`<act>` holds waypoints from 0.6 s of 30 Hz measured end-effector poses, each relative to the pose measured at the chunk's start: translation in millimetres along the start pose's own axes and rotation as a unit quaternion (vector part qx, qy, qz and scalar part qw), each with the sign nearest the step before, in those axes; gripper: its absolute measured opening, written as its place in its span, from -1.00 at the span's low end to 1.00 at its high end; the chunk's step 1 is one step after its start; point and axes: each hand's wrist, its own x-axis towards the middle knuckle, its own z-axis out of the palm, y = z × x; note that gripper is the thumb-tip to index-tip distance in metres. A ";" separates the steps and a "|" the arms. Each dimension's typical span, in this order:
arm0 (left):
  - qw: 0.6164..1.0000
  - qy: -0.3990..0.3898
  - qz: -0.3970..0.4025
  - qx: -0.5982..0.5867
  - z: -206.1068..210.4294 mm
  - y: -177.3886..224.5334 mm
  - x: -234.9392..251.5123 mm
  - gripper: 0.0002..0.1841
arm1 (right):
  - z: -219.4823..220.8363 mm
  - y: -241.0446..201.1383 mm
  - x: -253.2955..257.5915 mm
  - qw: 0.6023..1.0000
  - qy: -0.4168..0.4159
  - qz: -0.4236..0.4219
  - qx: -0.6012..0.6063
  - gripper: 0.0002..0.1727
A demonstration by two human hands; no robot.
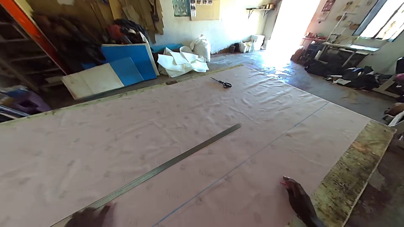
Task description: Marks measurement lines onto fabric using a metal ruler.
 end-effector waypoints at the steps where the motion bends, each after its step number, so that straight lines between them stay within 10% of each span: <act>1: 1.000 0.005 -0.006 -0.001 11.9 27.1 -3.5 0.08 | 1.0 -0.2 0.1 1.000 -0.001 0.001 -0.011 -0.60; 18: 0.975 -0.078 0.205 -0.041 88.4 491.8 -31.3 0.04 | -4.0 -4.8 7.9 0.999 -0.026 0.020 0.000 -0.60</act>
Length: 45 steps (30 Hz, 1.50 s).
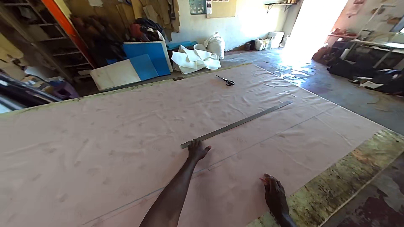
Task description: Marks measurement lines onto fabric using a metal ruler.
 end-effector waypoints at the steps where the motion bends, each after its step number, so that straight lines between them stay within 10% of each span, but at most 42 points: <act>1: 1.000 -0.009 0.003 -0.004 2.5 19.0 10.6 0.05 | -6.9 -6.3 1.6 1.000 -0.017 0.014 0.008 -0.59; 10: 0.983 0.177 -0.057 -0.010 86.4 179.0 94.4 0.02 | -21.1 15.1 -0.9 0.964 -0.078 0.010 0.256 -0.66; 16: 0.979 0.195 -0.056 0.025 100.7 192.3 100.5 -0.08 | -60.5 90.9 66.7 0.792 -0.174 0.039 0.584 -0.81; 23: 0.981 0.182 -0.050 0.037 94.5 194.6 105.1 -0.06 | -28.7 193.5 342.7 0.943 -0.111 -0.114 0.291 -0.61; 28: 0.980 0.190 -0.042 0.034 92.9 197.5 101.4 -0.09 | 35.7 261.5 511.4 0.969 -0.103 -0.193 0.112 -0.47; 45: 0.975 0.219 -0.021 0.011 96.8 196.9 101.0 -0.17 | 49.8 266.8 524.0 0.990 -0.079 -0.117 0.002 -0.51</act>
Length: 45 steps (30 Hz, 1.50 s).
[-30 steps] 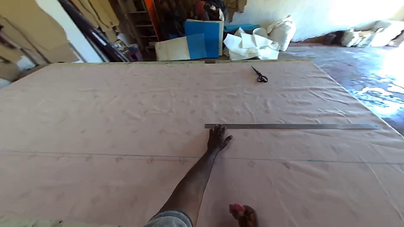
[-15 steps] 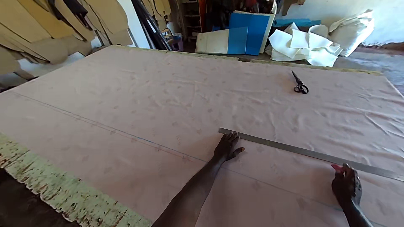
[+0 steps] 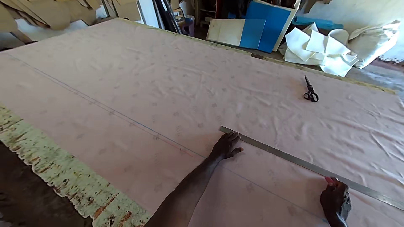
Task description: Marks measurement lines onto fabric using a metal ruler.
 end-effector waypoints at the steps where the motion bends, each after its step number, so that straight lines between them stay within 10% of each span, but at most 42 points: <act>1: 1.000 0.001 -0.002 0.008 0.3 0.8 -0.5 -0.18 | -2.2 -2.1 -2.0 1.000 0.003 0.009 -0.001 -0.53; 11: 0.999 -0.013 -0.006 0.036 -6.4 3.1 0.6 -0.15 | -18.2 61.9 6.1 0.997 -0.040 -0.049 0.047 -0.46; 45: 0.999 0.036 0.019 -0.008 2.0 -3.6 2.8 -0.30 | -26.4 49.9 -2.6 0.999 -0.013 0.029 0.023 -0.49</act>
